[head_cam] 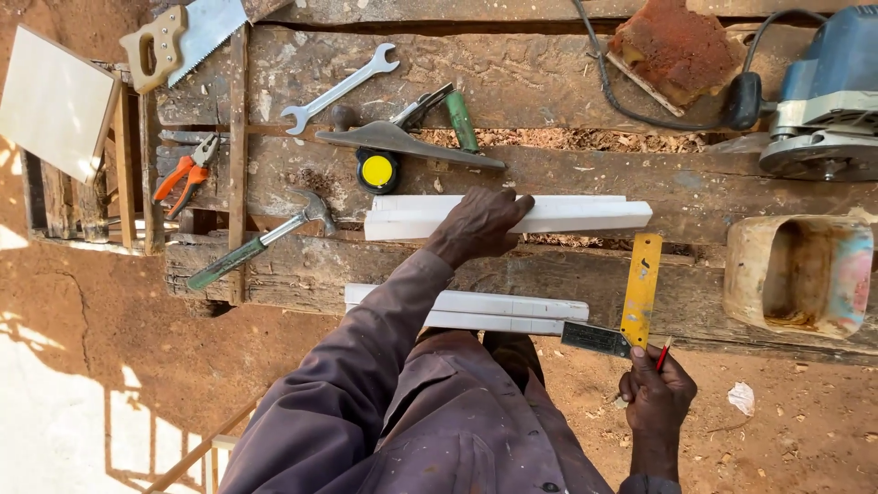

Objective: The person uses a combination square and a pencil to mark lines on several white profiles on a wooden workbench.

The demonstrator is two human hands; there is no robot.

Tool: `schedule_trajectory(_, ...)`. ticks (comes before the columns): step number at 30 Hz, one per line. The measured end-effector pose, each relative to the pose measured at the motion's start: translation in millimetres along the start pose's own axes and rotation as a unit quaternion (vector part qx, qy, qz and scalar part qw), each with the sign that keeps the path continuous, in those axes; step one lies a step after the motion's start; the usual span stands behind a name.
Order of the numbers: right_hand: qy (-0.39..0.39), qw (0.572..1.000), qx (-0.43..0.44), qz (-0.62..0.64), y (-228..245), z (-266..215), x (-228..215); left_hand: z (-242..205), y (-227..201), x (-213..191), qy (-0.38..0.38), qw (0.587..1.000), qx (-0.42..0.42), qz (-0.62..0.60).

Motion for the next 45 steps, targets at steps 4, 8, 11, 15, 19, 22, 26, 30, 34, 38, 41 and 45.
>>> schedule_trajectory(4,0.024,1.0,-0.003,-0.014,4.5,0.0,5.6,-6.7,6.0,-1.3,-0.026,0.999,-0.012,-0.031)
schedule_trajectory(8,0.035,0.999,-0.005,-0.012,0.1,1.9,4.0,-3.7,15.7,-0.2,-0.031,0.998,-0.046,-0.004)
schedule_trajectory(11,0.038,0.999,-0.005,-0.018,4.9,1.3,7.9,-0.4,22.3,4.8,-0.045,0.998,-0.042,-0.009)
schedule_trajectory(15,0.008,1.0,0.009,-0.02,4.2,-2.1,6.4,-1.4,22.2,1.0,-0.035,0.999,-0.037,-0.016)
schedule_trajectory(19,0.003,1.0,0.019,-0.009,3.7,-1.5,7.1,-2.1,20.5,5.2,-0.05,0.998,-0.023,0.022)
schedule_trajectory(22,0.009,1.0,0.023,-0.008,6.7,-1.8,10.6,-0.7,22.9,12.6,-0.049,0.997,-0.026,0.047)
schedule_trajectory(26,-0.013,1.0,0.011,-0.013,18.8,-4.9,20.0,7.9,42.2,24.8,0.003,0.998,-0.066,-0.014)
schedule_trajectory(30,-0.016,1.0,0.018,-0.015,24.6,-4.9,21.2,6.8,41.2,9.6,0.013,0.994,-0.101,-0.046)
schedule_trajectory(34,-0.015,1.0,0.021,-0.009,18.9,-2.4,17.7,5.6,39.6,13.2,0.008,0.995,-0.094,-0.01)
schedule_trajectory(38,-0.017,1.0,0.021,-0.001,15.1,-1.2,16.0,8.4,50.5,47.3,-0.016,0.996,-0.08,0.024)
schedule_trajectory(41,-0.014,1.0,0.016,0.003,13.8,-0.1,14.3,8.3,52.3,54.1,-0.028,0.997,-0.065,0.04)
schedule_trajectory(45,-0.011,1.0,0.014,0.005,16.9,-0.7,17.5,3.6,43.9,58.9,-0.041,0.995,-0.08,0.043)
Point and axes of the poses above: each hand's wrist, its own z-axis towards the middle knuckle, its own x-axis out of the palm, y = z × x, the point moved 7 cm from there along z, towards the middle knuckle, and after that the axes turned 9 degrees about -x, right-handed, at the moved point
